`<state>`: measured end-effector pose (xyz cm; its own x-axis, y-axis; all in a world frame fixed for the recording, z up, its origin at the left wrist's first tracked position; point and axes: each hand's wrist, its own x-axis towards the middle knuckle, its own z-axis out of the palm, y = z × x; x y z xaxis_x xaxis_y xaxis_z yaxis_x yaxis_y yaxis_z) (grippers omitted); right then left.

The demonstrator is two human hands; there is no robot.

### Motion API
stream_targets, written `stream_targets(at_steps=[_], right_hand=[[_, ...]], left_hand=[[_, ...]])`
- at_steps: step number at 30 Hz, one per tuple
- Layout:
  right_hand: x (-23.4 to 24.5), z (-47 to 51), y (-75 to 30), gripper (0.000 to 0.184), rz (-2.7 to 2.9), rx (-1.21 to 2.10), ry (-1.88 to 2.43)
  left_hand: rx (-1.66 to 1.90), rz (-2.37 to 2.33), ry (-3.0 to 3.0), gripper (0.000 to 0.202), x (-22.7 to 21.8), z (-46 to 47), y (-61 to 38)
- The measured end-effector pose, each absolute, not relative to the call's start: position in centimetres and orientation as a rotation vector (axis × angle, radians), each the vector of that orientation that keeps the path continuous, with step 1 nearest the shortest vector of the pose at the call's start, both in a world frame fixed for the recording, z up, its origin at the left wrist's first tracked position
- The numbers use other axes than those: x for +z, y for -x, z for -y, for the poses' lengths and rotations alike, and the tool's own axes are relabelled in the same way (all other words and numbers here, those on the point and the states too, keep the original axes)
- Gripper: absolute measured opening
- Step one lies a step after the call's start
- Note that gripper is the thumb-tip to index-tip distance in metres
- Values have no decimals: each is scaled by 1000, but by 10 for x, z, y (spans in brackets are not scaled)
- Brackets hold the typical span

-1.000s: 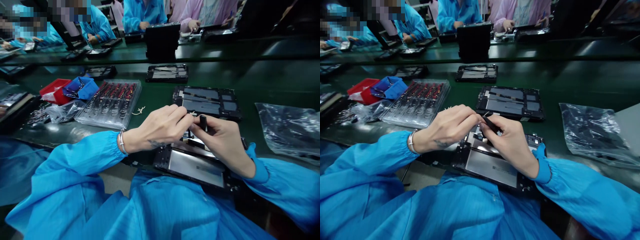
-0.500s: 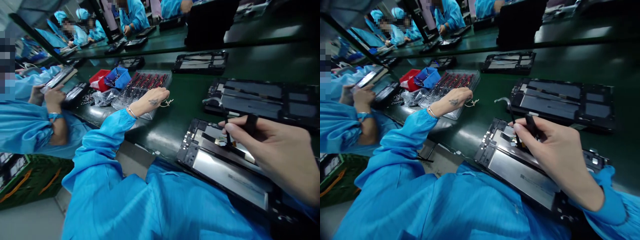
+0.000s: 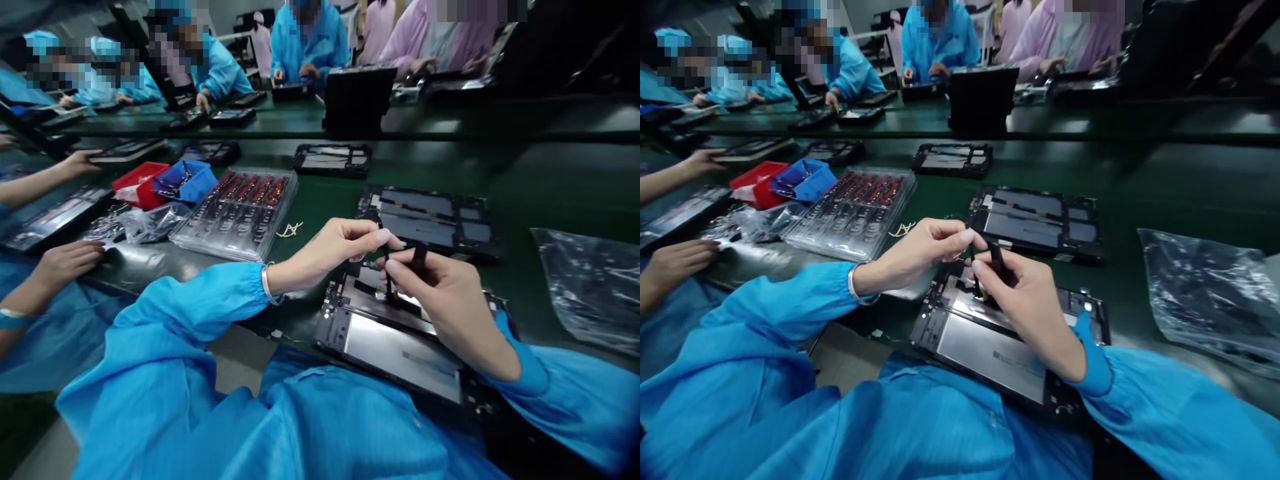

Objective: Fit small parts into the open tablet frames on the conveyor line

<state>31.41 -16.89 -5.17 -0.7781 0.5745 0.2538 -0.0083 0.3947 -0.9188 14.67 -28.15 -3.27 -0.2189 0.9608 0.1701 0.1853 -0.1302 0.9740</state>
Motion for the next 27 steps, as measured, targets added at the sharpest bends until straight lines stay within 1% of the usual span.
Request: stream_targets(at_steps=[2,5,8,11,12,15,16,18,20,22,27], right_hand=[[-48,164,-314,23,2067,1329,462],[-41,156,-314,23,2056,1262,417],[-35,152,-313,15,2096,1240,354],[-32,152,-313,7,2121,1194,333],[-32,152,-313,7,2108,1202,339],[-30,153,-314,9,2029,1306,361],[-30,153,-314,11,2003,1341,370],[-30,154,-315,14,1963,1383,386],[-29,156,-315,16,1939,1387,390],[-29,158,-316,15,1926,1369,380],[-26,160,-319,13,1936,1327,356]], left_hand=[[1377,-1462,-1386,42,-24,277,-147],[1089,-1571,-1633,38,-9,273,-138],[785,-1619,-1844,33,-2,271,-131],[628,-1646,-2011,29,0,271,-130],[637,-1651,-2061,30,0,271,-131],[874,-1757,-2285,47,-2,274,-135],[957,-1825,-2407,45,-4,275,-137],[1023,-1991,-2709,28,-7,276,-143],[921,-2129,-2963,19,-9,276,-149],[825,-2225,-3077,19,-10,274,-154],[740,-2347,-3057,24,-8,274,-157]])
